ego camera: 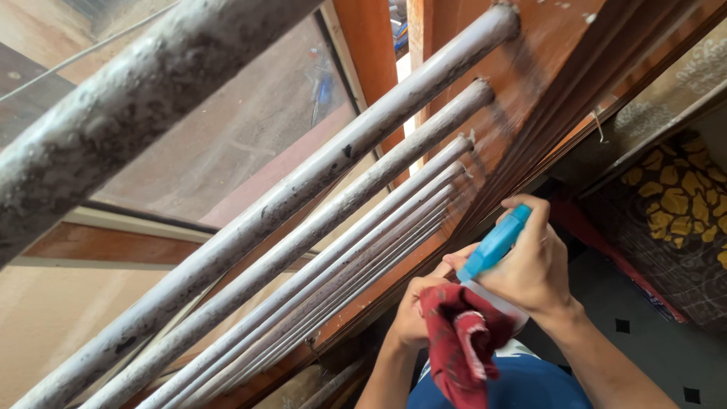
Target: The person cleans a metal window security railing by spraying liquid from a blue spray bottle and wiping the bars with a red cloth. The person moves along the railing, repeatedly spraying and wiping each bar to remove dirt.
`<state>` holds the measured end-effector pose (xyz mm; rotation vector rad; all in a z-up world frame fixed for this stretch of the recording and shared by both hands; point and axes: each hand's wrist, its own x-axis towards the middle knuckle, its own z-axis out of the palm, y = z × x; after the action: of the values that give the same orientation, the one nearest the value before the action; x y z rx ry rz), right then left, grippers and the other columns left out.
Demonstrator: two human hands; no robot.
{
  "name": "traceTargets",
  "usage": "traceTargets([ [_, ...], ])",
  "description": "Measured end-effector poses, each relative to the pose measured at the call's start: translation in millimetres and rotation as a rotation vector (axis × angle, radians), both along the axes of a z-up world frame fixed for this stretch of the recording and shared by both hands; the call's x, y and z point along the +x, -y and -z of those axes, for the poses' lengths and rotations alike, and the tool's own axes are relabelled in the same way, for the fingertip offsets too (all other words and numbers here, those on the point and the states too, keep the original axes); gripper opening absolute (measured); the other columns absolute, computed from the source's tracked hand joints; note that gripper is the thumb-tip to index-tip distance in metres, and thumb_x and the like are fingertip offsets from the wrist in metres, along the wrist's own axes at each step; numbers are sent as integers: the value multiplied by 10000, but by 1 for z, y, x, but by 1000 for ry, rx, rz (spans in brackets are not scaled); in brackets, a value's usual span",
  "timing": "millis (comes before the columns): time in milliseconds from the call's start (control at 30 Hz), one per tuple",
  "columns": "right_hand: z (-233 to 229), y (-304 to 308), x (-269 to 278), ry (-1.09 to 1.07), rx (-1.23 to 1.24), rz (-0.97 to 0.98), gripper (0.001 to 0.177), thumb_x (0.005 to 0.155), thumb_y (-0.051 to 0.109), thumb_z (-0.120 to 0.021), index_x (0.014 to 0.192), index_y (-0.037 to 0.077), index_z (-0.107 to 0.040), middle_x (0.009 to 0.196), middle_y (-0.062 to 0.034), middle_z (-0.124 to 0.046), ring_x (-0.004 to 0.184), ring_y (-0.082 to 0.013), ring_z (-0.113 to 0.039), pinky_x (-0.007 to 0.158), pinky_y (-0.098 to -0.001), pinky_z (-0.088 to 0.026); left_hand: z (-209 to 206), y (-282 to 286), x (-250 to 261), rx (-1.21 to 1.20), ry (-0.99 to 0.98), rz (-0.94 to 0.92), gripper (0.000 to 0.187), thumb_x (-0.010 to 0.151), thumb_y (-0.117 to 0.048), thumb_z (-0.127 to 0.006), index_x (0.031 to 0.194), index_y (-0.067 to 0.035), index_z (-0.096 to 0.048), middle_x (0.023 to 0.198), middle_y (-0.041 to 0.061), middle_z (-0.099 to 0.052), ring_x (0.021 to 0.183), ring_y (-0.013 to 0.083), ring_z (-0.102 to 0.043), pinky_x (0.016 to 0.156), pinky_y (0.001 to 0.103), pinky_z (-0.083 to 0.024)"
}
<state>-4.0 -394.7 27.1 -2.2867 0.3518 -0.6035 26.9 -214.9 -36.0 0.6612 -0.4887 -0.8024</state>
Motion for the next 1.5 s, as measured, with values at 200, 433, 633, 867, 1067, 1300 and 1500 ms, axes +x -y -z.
traceTargets([
  [200, 20, -12, 2, -28, 193, -174, 970, 606, 366, -927, 1315, -10, -383, 769, -67, -664, 643, -174, -693, 597, -303, -561, 52, -19, -16, 177, 280, -170, 460, 688, -116, -853, 1126, -11, -760, 1472, 171, -504, 1384, 252, -523, 1194, 405, -415],
  [433, 38, -13, -8, -159, 608, -460, 644, 885, 240, -794, 1427, 17, -529, 1088, -92, -737, 1031, -149, -692, 919, -291, -566, 43, -20, -24, 459, 412, -495, 273, 783, -57, -837, 1049, -31, -778, 1141, 64, -691, 1059, 170, -665, 946, 314, -533],
  [633, 38, 2, -50, -16, 825, -592, 1036, 640, 122, -908, 1514, 37, -359, 1547, -63, -436, 1349, -162, -506, 1085, -332, -447, 8, 3, -22, 471, 439, -683, 149, 893, -8, -764, 1042, -11, -781, 1093, 85, -751, 1024, 199, -697, 931, 337, -550],
  [867, 80, 59, -72, 115, 730, -402, 481, 810, -71, -722, 1263, 26, -592, 1292, -125, -668, 1197, -210, -660, 1038, -351, -532, -26, 54, -31, 535, 720, -601, 394, 839, -44, -809, 1223, -35, -725, 1142, 129, -712, 1018, 273, -648, 895, 363, -548],
  [1067, 96, 124, -75, 275, 1502, -217, 418, 851, -93, -660, 1244, 27, -584, 1213, -161, -660, 1109, -279, -671, 975, -439, -549, -33, 100, -23, 562, 1160, -555, 599, 962, 12, -725, 1497, -185, -540, 1204, 126, -659, 1014, 293, -640, 846, 361, -567],
  [1300, 56, 255, -3, 413, 1465, -21, 335, 981, -5, -661, 1301, 58, -581, 1275, -103, -609, 1188, -221, -633, 1055, -396, -518, -37, 175, -19, 486, 1094, -801, 1037, 1021, 56, -598, 1623, -353, 140, 1363, 220, -473, 894, 168, -610, 729, 275, -535],
  [1500, 21, 315, 54, 776, 362, -216, 373, 968, 149, -732, 1309, 152, -579, 1240, -14, -564, 1232, -182, -584, 1221, -433, -468, -32, 255, -20, 643, 813, -1051, 529, 1017, 32, -554, 1505, -54, -369, 1375, 242, -477, 902, 197, -666, 798, 324, -609],
])
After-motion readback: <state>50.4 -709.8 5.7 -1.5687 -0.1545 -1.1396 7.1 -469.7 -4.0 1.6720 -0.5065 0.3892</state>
